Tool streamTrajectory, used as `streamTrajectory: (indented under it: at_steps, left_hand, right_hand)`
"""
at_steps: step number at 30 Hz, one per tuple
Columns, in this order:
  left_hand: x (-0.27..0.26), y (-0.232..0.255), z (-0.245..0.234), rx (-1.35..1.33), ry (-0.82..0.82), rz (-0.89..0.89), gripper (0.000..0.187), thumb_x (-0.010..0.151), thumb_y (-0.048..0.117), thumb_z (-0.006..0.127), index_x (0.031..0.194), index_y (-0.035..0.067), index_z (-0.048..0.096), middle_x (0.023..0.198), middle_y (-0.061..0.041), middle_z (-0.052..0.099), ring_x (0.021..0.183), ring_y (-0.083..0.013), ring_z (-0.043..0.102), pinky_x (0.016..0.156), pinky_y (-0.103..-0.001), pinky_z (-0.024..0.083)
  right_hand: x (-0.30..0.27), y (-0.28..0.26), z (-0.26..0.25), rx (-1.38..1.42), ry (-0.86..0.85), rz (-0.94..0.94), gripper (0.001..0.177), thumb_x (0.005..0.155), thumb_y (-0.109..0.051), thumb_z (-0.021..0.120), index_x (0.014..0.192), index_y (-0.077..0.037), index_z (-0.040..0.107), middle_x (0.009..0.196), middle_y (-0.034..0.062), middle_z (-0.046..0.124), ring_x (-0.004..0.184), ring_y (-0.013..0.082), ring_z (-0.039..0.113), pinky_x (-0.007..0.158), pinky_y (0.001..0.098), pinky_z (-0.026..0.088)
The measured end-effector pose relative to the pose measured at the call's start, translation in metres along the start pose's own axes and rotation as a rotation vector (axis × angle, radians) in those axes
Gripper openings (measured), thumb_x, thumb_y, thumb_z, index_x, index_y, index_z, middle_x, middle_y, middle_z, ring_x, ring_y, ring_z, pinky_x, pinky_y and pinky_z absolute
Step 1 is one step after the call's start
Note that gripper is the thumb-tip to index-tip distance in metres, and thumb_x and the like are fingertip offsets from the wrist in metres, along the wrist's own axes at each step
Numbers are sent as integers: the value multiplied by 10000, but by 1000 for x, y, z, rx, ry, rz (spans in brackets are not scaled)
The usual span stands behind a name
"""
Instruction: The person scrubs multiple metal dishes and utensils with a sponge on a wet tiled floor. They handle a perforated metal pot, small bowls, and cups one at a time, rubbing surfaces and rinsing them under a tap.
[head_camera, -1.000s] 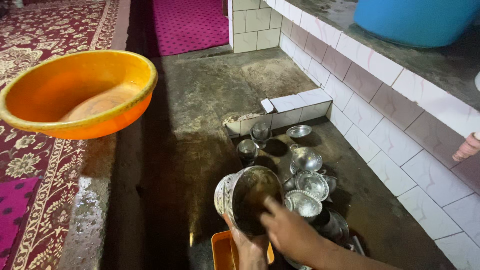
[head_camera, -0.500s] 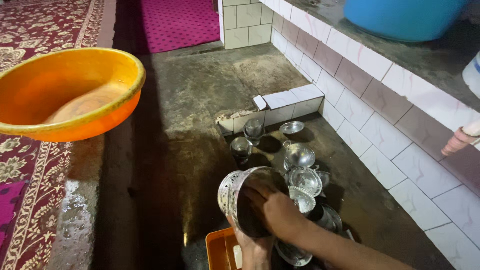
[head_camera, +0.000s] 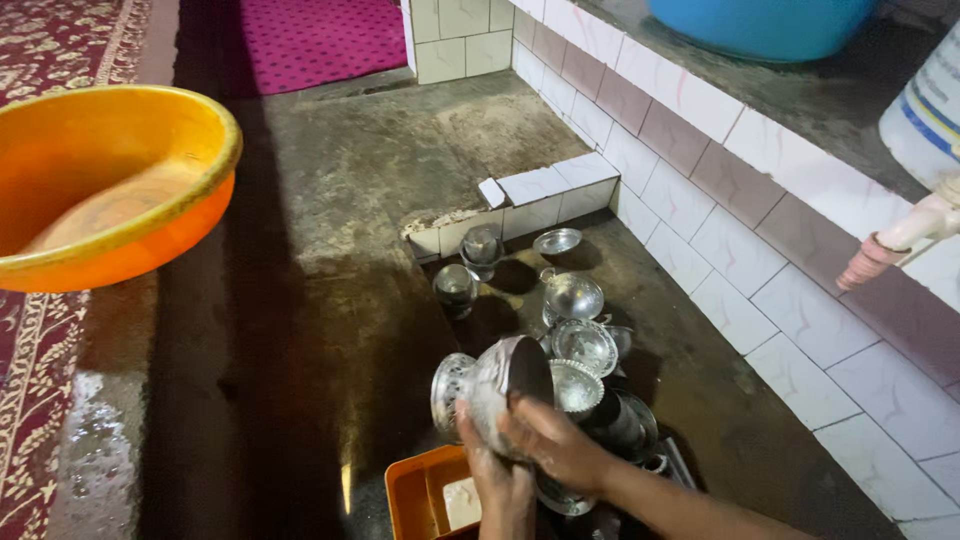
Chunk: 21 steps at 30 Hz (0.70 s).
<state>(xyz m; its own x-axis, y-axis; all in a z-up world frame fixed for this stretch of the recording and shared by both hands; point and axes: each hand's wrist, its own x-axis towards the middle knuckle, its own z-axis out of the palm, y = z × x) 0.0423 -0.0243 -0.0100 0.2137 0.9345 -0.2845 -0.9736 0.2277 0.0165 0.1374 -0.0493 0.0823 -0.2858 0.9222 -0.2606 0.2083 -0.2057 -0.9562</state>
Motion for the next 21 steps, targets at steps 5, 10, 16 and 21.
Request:
streamTrajectory:
  at_steps: [5, 10, 16, 21]
  left_hand:
    - [20, -23, -3, 514, 306, -71, 514, 1006, 260, 585, 1435, 101, 349, 1236, -218, 589, 1032, -313, 582, 799, -424, 554]
    - [49, -27, -6, 719, 247, -146, 529, 930, 96, 499, 1443, 173, 398, 1373, -194, 587, 1232, -284, 625, 990, -441, 541]
    - [46, -25, 5, 377, 71, -199, 491, 1021, 266, 471, 1390, -52, 530, 1417, -229, 602, 1285, -317, 608, 1086, -419, 491]
    - [28, -17, 49, 42, 25, -295, 490, 1020, 216, 434, 1446, -12, 518, 1322, -165, 647, 1177, -261, 618, 1077, -428, 477]
  right_hand:
    - [31, 36, -56, -188, 497, 84, 649, 813, -307, 765, 1381, -78, 551, 1173, 136, 722, 1004, 232, 734, 880, 361, 627]
    - [77, 90, -151, 9, 809, 0, 598, 745, -181, 855, 1281, -32, 637, 1101, 172, 721, 924, 249, 690, 805, 373, 580]
    - [114, 175, -245, -741, 879, -332, 417, 763, -180, 839, 1107, -11, 675, 1037, 182, 709, 935, 339, 692, 805, 421, 549]
    - [106, 205, -246, -1022, 702, -304, 193, 837, -105, 679, 1025, -63, 686, 1064, 154, 709, 1013, 377, 673, 849, 475, 550]
